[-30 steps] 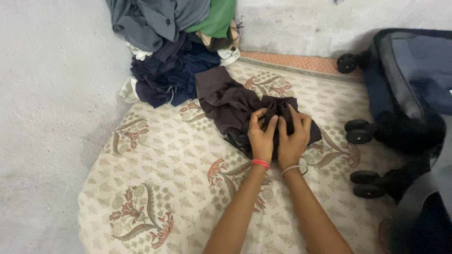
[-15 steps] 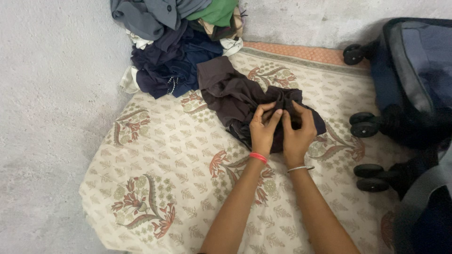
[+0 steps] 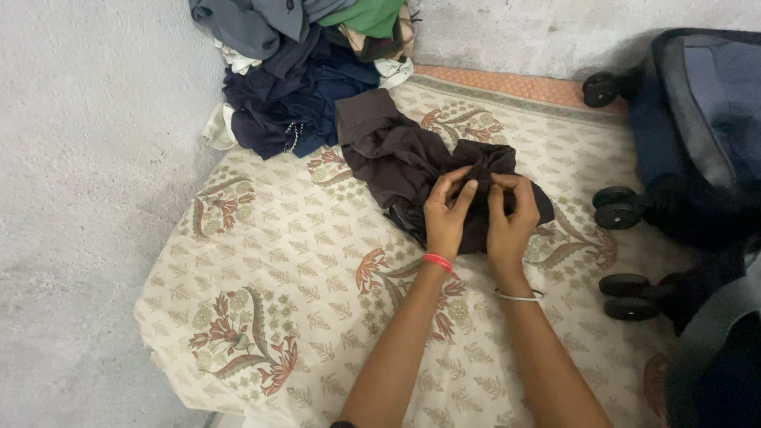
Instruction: The person folds a blue shirt, a white pair of pants, and a brown garment by hand and places each one into a suitcase.
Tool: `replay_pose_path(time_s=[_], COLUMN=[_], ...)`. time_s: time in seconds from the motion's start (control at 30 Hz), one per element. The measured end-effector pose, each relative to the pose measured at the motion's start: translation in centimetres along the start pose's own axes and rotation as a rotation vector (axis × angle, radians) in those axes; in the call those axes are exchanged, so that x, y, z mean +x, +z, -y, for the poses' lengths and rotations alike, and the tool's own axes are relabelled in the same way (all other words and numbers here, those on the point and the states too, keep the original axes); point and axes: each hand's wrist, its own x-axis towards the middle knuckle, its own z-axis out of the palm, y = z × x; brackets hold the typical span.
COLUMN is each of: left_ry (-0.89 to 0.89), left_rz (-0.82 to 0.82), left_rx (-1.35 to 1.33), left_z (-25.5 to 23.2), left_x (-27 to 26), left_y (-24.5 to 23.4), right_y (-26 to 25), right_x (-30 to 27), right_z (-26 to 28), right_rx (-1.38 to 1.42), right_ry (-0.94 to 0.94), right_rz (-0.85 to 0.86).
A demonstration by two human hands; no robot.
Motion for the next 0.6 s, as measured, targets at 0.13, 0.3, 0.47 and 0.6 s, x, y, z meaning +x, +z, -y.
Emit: replay_pose_path(time_s=[0.13,0.3,0.47,0.6], left_ry=[0.076,0.08,0.15,0.287], left_rz=[0.034,0.125,0.145,-0.141], left_rx=[0.149,0.33,0.386,0.813], left_z=[-1.1,-2.6,-5.2,-6.1], left_x=[0.3,0.7,0.5,0.2], left_y=[-0.4,-1.3,-1.4,-5.6], right_y=[-0.4,-2.9,-2.6,-3.6], right_x=[1.2,3.2,2.8,3.3], right_z=[0.7,2.0,-0.7,-2.8], right_rx=[0.054,-0.293,0.117,0.508], right_ry=[0.184,-0.025,0.144,0.454], right_rz=[0.141,0.465,0.283,-0.079])
